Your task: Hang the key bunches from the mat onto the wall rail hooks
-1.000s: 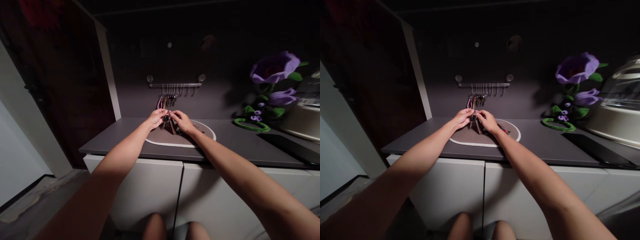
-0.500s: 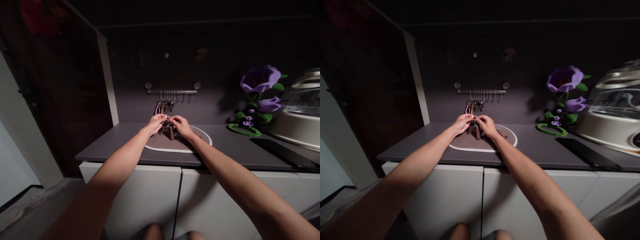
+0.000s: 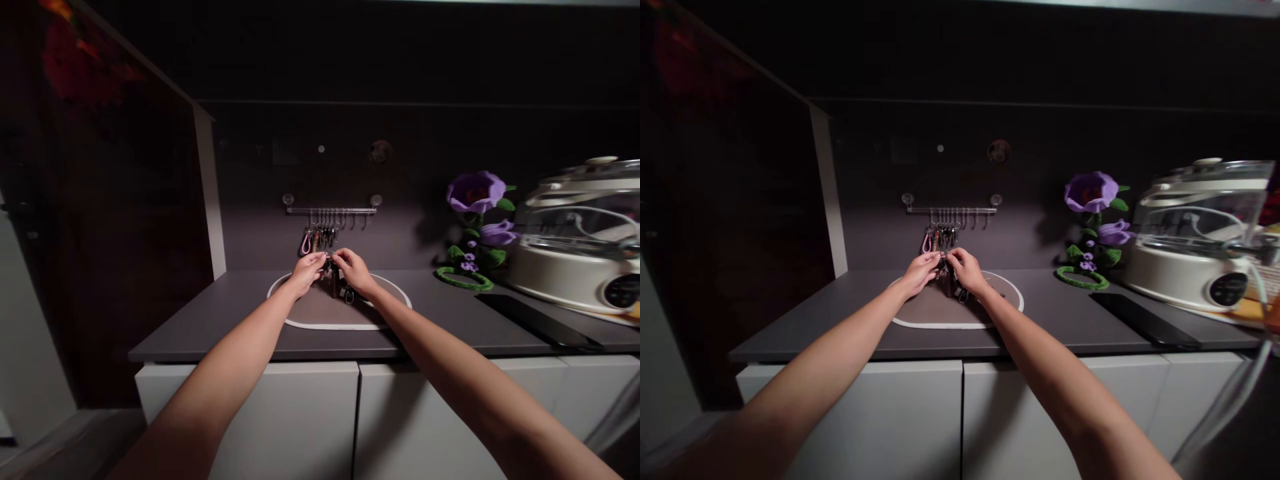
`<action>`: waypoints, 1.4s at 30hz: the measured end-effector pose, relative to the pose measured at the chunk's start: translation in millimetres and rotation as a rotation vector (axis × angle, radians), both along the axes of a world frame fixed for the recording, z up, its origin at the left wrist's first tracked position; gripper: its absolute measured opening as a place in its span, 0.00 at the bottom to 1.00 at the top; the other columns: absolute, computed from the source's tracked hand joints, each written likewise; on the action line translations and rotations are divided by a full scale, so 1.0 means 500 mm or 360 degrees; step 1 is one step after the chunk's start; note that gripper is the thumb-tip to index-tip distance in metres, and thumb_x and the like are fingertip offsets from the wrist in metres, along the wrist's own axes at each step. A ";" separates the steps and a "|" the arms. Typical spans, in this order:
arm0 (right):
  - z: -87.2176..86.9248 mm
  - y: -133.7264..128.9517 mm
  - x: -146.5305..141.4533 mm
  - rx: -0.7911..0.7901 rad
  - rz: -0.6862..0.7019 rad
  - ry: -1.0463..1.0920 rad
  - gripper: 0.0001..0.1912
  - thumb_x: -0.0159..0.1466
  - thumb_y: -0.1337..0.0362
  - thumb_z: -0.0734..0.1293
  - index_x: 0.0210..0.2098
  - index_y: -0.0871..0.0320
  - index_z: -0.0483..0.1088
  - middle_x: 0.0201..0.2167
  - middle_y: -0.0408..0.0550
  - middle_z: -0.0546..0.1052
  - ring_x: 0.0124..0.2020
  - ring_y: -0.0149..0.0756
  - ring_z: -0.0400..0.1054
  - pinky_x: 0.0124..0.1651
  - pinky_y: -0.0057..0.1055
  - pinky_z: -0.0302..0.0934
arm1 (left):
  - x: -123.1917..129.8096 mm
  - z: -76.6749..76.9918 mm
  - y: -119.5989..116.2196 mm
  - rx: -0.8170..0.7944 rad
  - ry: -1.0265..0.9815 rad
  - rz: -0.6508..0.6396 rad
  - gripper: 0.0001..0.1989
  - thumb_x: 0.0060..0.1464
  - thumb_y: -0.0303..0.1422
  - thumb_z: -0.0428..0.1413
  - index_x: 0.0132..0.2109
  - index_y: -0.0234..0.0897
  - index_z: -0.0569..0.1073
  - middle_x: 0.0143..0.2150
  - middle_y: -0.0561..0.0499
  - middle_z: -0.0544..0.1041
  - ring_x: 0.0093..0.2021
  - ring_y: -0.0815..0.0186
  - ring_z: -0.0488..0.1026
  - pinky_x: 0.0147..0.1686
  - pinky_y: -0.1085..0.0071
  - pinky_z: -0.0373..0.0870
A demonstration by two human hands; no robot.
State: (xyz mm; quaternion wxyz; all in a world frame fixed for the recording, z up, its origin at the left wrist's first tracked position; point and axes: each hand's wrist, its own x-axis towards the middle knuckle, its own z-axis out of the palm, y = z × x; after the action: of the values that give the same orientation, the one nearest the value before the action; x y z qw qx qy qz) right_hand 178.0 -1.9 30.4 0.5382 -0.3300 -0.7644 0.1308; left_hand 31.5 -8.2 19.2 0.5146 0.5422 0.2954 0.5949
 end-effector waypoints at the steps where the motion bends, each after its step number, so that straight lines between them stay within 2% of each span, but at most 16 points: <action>1: 0.004 0.002 0.001 0.0001 -0.0010 0.0008 0.14 0.58 0.54 0.58 0.30 0.59 0.65 0.29 0.44 0.70 0.31 0.31 0.61 0.37 0.28 0.56 | 0.002 -0.002 0.002 0.0018 0.0012 0.0006 0.17 0.45 0.40 0.58 0.42 0.37 0.71 0.45 0.48 0.72 0.41 0.70 0.69 0.41 0.71 0.64; 7: 0.038 0.031 0.012 -0.0028 -0.0036 0.0137 0.14 0.57 0.53 0.59 0.29 0.58 0.64 0.25 0.42 0.67 0.27 0.29 0.59 0.33 0.27 0.56 | 0.012 -0.021 0.027 0.0192 0.0291 0.0210 0.17 0.49 0.43 0.53 0.39 0.33 0.69 0.35 0.48 0.73 0.35 0.69 0.70 0.37 0.70 0.67; 14: 0.085 0.104 0.033 -0.0049 -0.0134 0.0303 0.15 0.56 0.52 0.58 0.29 0.58 0.63 0.24 0.41 0.67 0.28 0.28 0.60 0.33 0.27 0.57 | 0.011 -0.034 0.035 0.0721 0.0988 0.0613 0.11 0.54 0.37 0.46 0.33 0.35 0.69 0.29 0.49 0.73 0.30 0.68 0.69 0.34 0.71 0.64; 20: 0.113 0.164 0.039 -0.0132 -0.0191 0.0458 0.13 0.56 0.54 0.58 0.30 0.59 0.63 0.24 0.41 0.68 0.26 0.28 0.61 0.32 0.28 0.60 | 0.020 -0.032 0.024 0.0874 0.1314 0.0700 0.12 0.56 0.33 0.43 0.30 0.36 0.67 0.27 0.51 0.71 0.30 0.68 0.67 0.32 0.72 0.60; 26: 0.126 0.204 0.033 -0.0171 -0.0260 0.0574 0.11 0.54 0.58 0.59 0.29 0.59 0.64 0.25 0.43 0.69 0.26 0.29 0.62 0.33 0.29 0.61 | 0.021 -0.034 0.026 0.0881 0.1390 0.0732 0.13 0.56 0.34 0.41 0.30 0.36 0.67 0.28 0.49 0.71 0.31 0.66 0.67 0.33 0.71 0.59; 33: 0.117 0.239 0.028 -0.0205 -0.0310 0.0612 0.13 0.55 0.57 0.59 0.30 0.60 0.67 0.23 0.44 0.69 0.25 0.31 0.62 0.32 0.31 0.62 | 0.017 -0.037 0.032 0.0793 0.1341 0.0735 0.13 0.56 0.34 0.41 0.30 0.37 0.67 0.28 0.50 0.72 0.31 0.67 0.67 0.32 0.71 0.60; 42: 0.107 0.211 0.017 -0.0432 -0.0198 0.0793 0.06 0.54 0.64 0.60 0.28 0.60 0.65 0.23 0.43 0.67 0.21 0.27 0.60 0.26 0.31 0.64 | 0.014 -0.037 0.034 0.0761 0.1317 0.0742 0.12 0.56 0.34 0.41 0.29 0.37 0.66 0.28 0.50 0.71 0.28 0.68 0.66 0.31 0.72 0.59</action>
State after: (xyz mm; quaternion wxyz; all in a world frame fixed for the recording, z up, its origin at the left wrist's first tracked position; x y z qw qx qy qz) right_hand 186.4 103.5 83.7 0.6673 -0.4031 -0.5623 0.2756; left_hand 38.5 9.0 0.9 0.0712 0.7537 0.4426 0.4806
